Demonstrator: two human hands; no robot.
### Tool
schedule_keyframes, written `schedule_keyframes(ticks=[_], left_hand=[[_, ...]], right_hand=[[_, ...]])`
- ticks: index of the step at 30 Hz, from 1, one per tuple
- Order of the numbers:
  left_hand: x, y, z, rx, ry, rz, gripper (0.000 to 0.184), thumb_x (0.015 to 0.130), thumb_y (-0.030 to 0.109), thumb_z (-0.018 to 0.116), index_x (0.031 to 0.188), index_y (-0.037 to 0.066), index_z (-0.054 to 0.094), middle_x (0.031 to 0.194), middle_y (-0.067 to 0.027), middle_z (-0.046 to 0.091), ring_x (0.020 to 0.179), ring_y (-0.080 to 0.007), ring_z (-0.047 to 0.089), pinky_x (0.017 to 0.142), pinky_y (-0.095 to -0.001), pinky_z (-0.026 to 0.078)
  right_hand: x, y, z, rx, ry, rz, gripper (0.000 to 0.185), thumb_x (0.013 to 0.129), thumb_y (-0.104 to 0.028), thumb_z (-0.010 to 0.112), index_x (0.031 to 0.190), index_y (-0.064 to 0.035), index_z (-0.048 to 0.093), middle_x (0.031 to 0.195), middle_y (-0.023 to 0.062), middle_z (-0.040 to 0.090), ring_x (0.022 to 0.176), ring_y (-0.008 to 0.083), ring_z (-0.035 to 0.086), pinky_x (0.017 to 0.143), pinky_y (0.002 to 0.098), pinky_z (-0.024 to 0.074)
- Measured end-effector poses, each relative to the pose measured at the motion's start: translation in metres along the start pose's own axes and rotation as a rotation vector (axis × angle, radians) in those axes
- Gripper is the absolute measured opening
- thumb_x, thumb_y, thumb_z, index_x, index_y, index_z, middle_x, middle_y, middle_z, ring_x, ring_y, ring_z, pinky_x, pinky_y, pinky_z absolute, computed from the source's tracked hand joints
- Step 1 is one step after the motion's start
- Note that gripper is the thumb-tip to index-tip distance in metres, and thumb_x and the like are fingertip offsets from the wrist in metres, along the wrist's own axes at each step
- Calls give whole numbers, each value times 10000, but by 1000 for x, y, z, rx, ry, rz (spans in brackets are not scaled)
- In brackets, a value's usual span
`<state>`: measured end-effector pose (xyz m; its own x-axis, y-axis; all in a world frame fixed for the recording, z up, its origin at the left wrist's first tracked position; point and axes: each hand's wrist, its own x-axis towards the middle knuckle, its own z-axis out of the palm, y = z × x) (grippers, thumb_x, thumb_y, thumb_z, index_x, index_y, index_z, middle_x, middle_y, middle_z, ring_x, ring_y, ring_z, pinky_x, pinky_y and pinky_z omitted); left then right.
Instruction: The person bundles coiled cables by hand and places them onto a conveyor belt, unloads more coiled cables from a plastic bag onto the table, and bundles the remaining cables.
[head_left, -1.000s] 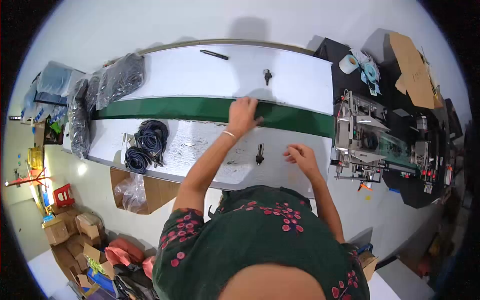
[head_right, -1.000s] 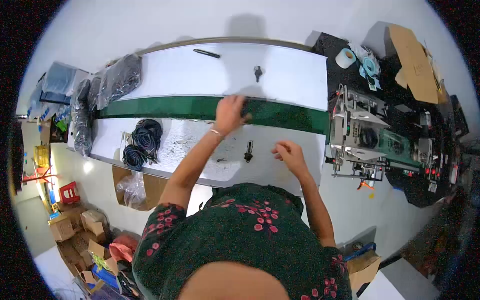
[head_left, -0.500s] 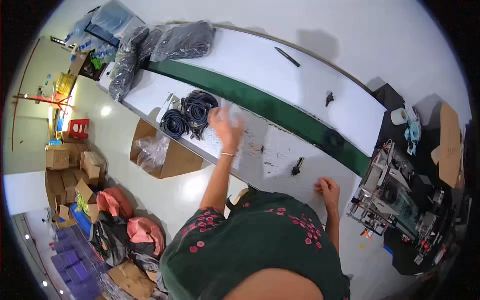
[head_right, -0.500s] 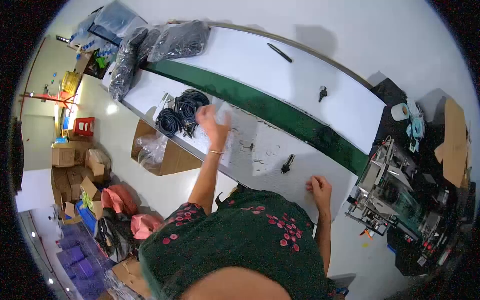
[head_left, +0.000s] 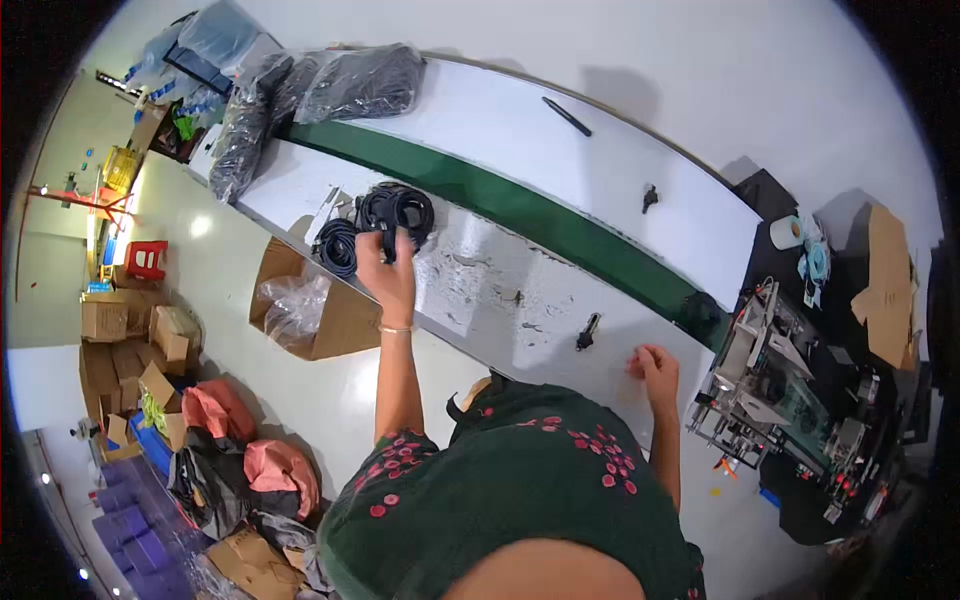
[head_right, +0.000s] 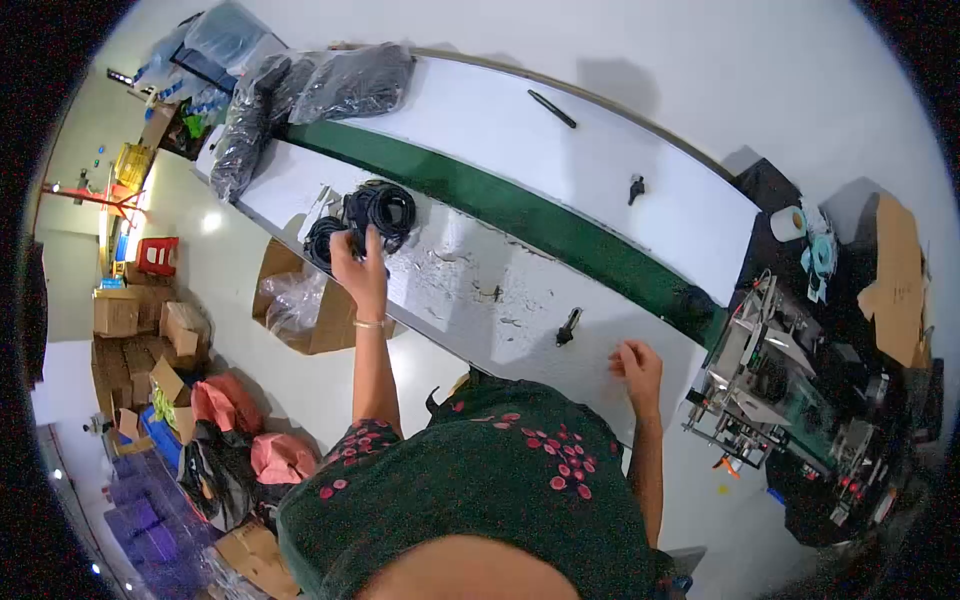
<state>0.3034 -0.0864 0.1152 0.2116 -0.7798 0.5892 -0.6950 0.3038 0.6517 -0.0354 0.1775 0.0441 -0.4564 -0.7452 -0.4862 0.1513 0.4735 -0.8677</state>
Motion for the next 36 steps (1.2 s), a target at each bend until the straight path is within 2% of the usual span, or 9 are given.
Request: schedule_keyframes(ticks=[6, 8, 11, 14, 17, 22, 31, 34, 36], left_hand=[[-61, 62, 35, -96, -501, 678, 195, 661, 68, 715, 798, 60, 576, 748, -63, 539, 625, -249, 501, 625, -351, 434], [-82, 95, 46, -380, -442, 842, 174, 683, 75, 715, 797, 66, 584, 763, -67, 547, 654, -233, 516, 625, -350, 439], [-97, 119, 42, -380, -618, 848, 166, 693, 73, 709, 824, 47, 611, 940, -93, 577, 758, -240, 550, 709, -361, 463], [-84, 139, 45, -460, -495, 862, 313, 663, 92, 724, 949, 32, 610, 1006, -101, 551, 809, -265, 538, 781, -406, 455], [-79, 151, 45, -414, -792, 748, 485, 638, 102, 725, 1093, 40, 568, 1024, -110, 533, 854, -293, 529, 839, -458, 432], [-83, 143, 76, -480, -941, 851, 547, 625, 88, 698, 1144, 61, 526, 992, -101, 546, 822, -293, 549, 763, -412, 459], [-74, 89, 187, -93, -754, 842, 365, 625, 110, 663, 975, 91, 562, 780, -78, 530, 632, -284, 520, 570, -353, 437], [-94, 92, 215, 76, -882, 805, 420, 698, 239, 685, 1070, 85, 567, 892, -110, 542, 777, -311, 547, 675, -407, 452], [-111, 103, 206, 22, -942, 712, 552, 769, 416, 665, 1188, 78, 543, 1097, -152, 502, 975, -362, 492, 843, -489, 404]], right_hand=[[7, -94, 63, 280, -412, -279, 317, 883, -102, 602, 1162, 44, 561, 959, 128, 667, 808, 148, 609, 732, 234, 491], [9, -117, 83, 131, -339, -282, 367, 851, -84, 645, 1179, 51, 551, 1015, 129, 655, 838, 140, 598, 751, 222, 470], [9, -115, 85, 136, -178, -330, 341, 816, -34, 636, 1134, 72, 574, 926, 84, 659, 793, 117, 583, 720, 203, 457], [8, -111, 72, 113, -199, -277, 326, 827, -2, 602, 1150, 43, 590, 942, 70, 659, 801, 95, 576, 737, 191, 453], [7, -108, 66, 251, -263, -287, 295, 831, -3, 596, 1123, 33, 611, 911, 61, 661, 786, 96, 573, 721, 195, 453], [13, -111, 52, 202, -365, -359, 268, 854, -42, 599, 1112, 28, 618, 896, 74, 667, 789, 115, 589, 713, 200, 461], [9, -86, 9, 289, -7, -67, 240, 904, -148, 568, 1073, 12, 626, 901, 116, 679, 729, 172, 643, 680, 225, 493], [8, -65, 6, 288, 20, -30, 236, 908, -155, 562, 1065, 9, 628, 899, 115, 679, 713, 176, 645, 667, 227, 494], [8, -56, 7, 285, 32, 6, 233, 912, -161, 555, 1056, 6, 630, 896, 115, 678, 697, 180, 646, 654, 230, 495]])
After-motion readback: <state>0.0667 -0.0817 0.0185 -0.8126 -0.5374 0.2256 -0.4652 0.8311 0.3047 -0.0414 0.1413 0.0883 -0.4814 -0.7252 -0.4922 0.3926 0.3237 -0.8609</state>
